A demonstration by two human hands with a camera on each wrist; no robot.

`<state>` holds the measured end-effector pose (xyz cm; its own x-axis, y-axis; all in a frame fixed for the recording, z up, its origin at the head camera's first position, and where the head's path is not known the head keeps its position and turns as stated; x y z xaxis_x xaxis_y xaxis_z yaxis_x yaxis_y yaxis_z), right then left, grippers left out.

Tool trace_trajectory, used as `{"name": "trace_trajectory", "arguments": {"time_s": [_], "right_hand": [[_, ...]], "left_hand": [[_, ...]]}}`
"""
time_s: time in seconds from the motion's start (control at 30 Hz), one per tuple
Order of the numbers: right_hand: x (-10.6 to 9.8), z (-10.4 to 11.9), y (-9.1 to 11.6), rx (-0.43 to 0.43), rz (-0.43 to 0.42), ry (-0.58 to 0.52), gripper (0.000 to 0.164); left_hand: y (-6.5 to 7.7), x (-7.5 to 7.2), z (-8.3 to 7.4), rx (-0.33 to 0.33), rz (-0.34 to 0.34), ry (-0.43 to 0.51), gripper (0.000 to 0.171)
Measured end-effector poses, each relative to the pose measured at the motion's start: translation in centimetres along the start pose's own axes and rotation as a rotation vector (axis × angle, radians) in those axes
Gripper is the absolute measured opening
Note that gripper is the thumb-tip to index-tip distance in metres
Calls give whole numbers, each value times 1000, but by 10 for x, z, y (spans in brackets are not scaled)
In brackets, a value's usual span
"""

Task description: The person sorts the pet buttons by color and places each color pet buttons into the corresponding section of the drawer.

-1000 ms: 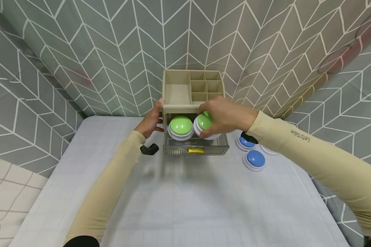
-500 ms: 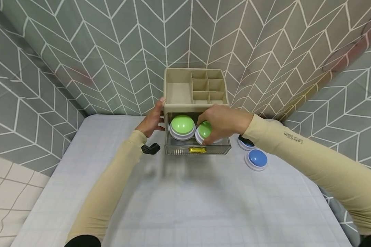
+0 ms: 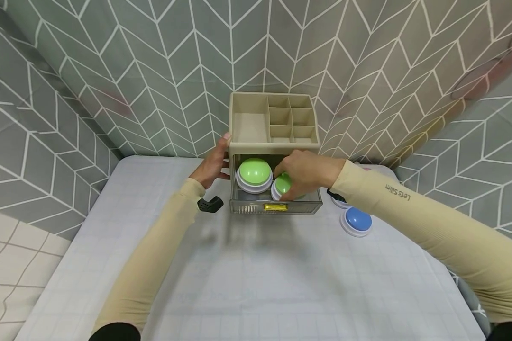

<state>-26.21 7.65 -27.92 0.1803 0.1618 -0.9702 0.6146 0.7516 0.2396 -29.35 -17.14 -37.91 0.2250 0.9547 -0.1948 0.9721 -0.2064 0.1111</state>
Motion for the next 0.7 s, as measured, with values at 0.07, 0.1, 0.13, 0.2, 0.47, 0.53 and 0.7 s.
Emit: {"name": "trace_trajectory", "arguments": {"time_s": [0.07, 0.1, 0.13, 0.2, 0.47, 0.53, 0.7], "right_hand": [[1, 0, 0, -2, -12, 3, 50], [2, 0, 0, -3, -19, 7, 50], [3, 1, 0, -2, -24, 7, 49], [4, 2, 1, 2, -32, 6, 48], [2, 5, 5, 59, -26, -24, 55], [2, 6, 7, 68, -22, -32, 55], [8, 10, 15, 106, -35, -43, 61]], "left_hand": [[-1, 0, 0, 0, 0, -2, 93], [-1, 0, 1, -1, -1, -1, 93], [-1, 0, 1, 0, 0, 3, 93], [-2, 0, 0, 0, 3, 6, 93], [-1, -1, -5, 5, 2, -2, 92], [0, -1, -4, 1, 4, 3, 93], [1, 0, -1, 1, 4, 7, 94]]}}
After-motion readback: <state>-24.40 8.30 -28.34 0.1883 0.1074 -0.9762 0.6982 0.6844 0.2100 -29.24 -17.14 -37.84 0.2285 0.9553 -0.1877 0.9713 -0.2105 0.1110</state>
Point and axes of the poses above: each hand's wrist, its own y-axis away from the middle knuckle, its own x-axis out of the palm, z = x × y, the point moved 1 cm from there along -y, towards the middle knuckle, and after that the axes turned 1 degree about -x, right-handed, at the moved point
